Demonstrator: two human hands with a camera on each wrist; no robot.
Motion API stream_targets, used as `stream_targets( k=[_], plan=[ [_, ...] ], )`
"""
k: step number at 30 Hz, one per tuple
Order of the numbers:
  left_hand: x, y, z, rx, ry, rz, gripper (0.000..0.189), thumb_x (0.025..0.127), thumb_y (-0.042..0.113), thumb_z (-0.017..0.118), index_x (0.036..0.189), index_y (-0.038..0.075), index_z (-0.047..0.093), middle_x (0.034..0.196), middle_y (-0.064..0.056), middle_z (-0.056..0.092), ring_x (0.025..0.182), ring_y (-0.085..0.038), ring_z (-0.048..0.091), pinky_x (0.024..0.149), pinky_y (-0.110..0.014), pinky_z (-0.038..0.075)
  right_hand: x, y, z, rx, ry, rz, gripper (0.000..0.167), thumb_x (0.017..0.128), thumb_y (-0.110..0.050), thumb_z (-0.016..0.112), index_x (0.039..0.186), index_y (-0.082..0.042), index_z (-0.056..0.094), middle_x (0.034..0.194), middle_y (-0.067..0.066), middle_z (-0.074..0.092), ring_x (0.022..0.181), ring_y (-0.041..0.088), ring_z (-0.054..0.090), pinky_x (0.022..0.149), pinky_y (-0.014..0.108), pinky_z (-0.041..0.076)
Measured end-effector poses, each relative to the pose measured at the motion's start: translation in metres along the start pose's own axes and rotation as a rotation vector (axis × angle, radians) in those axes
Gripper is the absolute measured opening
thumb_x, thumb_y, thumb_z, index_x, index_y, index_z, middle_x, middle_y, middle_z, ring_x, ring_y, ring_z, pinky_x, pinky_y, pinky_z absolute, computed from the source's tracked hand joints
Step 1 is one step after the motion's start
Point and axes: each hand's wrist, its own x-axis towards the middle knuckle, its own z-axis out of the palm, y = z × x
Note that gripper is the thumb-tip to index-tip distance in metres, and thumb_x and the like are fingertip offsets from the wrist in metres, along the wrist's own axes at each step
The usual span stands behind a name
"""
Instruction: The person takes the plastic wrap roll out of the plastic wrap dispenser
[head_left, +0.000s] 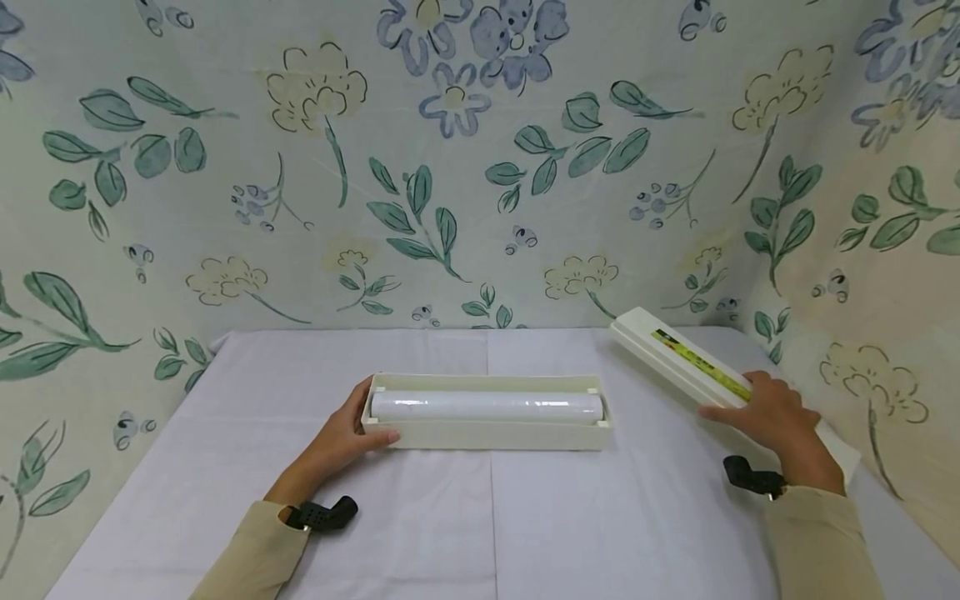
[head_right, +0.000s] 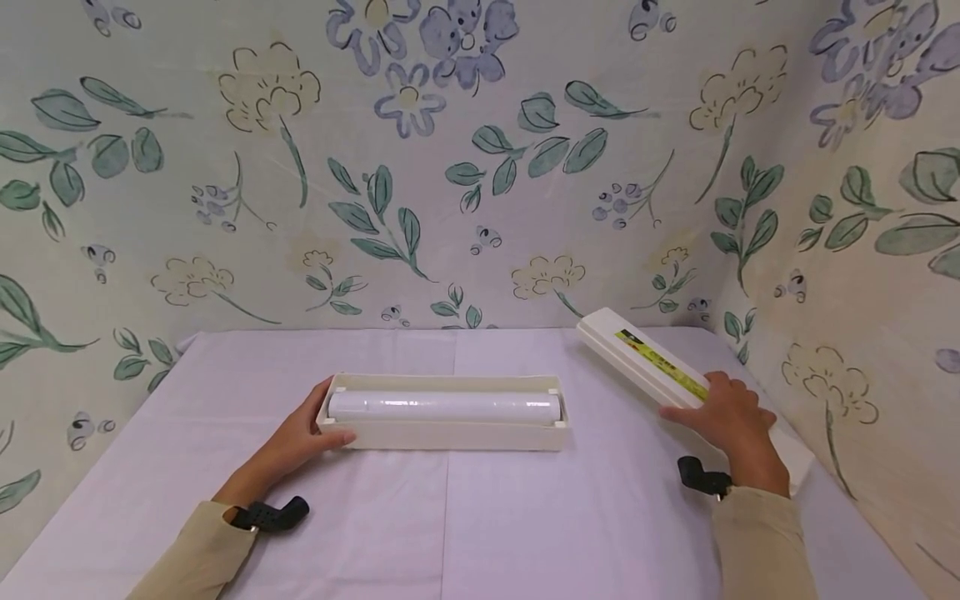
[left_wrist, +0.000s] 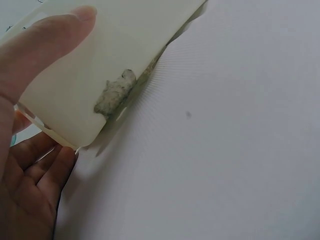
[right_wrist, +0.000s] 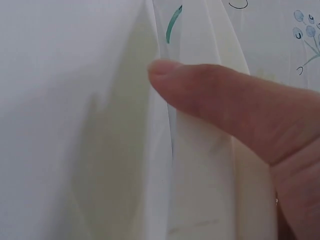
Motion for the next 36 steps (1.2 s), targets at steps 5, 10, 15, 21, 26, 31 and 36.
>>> stream_targets(
  k=[5,10,15,21,26,31,36],
  plan=[
    [-0.001,0.001,0.001,0.004,0.003,0.003,0.102,0.076,0.041,0.081,0.153,0.028,0.016,0.152,-0.006,0.033,0.139,-0.033,0.032,0.110,-0.060,0.022,0.000,0.005,0.002,0.001,0.007,-0.003,0.117,0.064,-0.067,0.077,0.133,0.014,0.030,0.106,0.035,0.045,0.089,0.048,0.042,0.065,0.067,0.031],
    [-0.003,0.004,0.001,0.009,0.002,0.000,0.103,0.076,0.041,0.081,0.154,0.027,0.015,0.153,-0.007,0.032,0.139,-0.034,0.030,0.110,-0.059,0.022,0.000,0.008,0.002,-0.003,0.005,0.005,0.114,0.066,-0.064,0.077,0.133,0.015,0.029,0.106,0.036,0.044,0.090,0.049,0.042,0.066,0.067,0.031],
    [-0.002,0.004,0.001,0.005,0.001,0.005,0.103,0.076,0.040,0.081,0.154,0.027,0.015,0.153,-0.007,0.031,0.140,-0.033,0.030,0.111,-0.059,0.021,0.000,0.009,0.002,0.002,-0.004,0.015,0.113,0.067,-0.063,0.077,0.133,0.015,0.028,0.105,0.036,0.044,0.089,0.049,0.041,0.066,0.067,0.031],
    [-0.002,0.004,0.001,0.010,0.000,0.001,0.103,0.076,0.041,0.081,0.154,0.028,0.015,0.153,-0.007,0.032,0.139,-0.034,0.031,0.110,-0.059,0.022,0.001,0.013,0.004,0.013,-0.016,0.014,0.116,0.066,-0.065,0.076,0.134,0.016,0.027,0.106,0.036,0.043,0.091,0.049,0.040,0.066,0.065,0.031],
    [-0.002,0.004,0.001,0.006,0.002,0.009,0.103,0.076,0.041,0.081,0.154,0.028,0.015,0.153,-0.007,0.032,0.139,-0.033,0.032,0.110,-0.058,0.023,0.001,0.016,0.006,0.018,-0.023,0.019,0.117,0.067,-0.065,0.076,0.135,0.015,0.026,0.106,0.036,0.043,0.091,0.049,0.040,0.066,0.065,0.031],
    [-0.002,0.002,0.000,-0.016,-0.007,0.015,0.102,0.076,0.039,0.081,0.153,0.028,0.016,0.152,-0.007,0.034,0.138,-0.033,0.034,0.110,-0.058,0.026,0.000,0.016,0.005,0.019,-0.038,0.048,0.119,0.065,-0.065,0.077,0.137,0.014,0.024,0.107,0.036,0.043,0.091,0.050,0.040,0.067,0.066,0.031],
    [-0.002,0.001,0.000,-0.020,-0.009,0.017,0.101,0.076,0.039,0.081,0.153,0.028,0.016,0.152,-0.006,0.034,0.138,-0.032,0.034,0.110,-0.057,0.027,0.000,0.018,0.006,0.019,-0.051,0.058,0.121,0.065,-0.067,0.076,0.138,0.014,0.023,0.108,0.036,0.044,0.091,0.050,0.041,0.068,0.068,0.031]
  ],
)
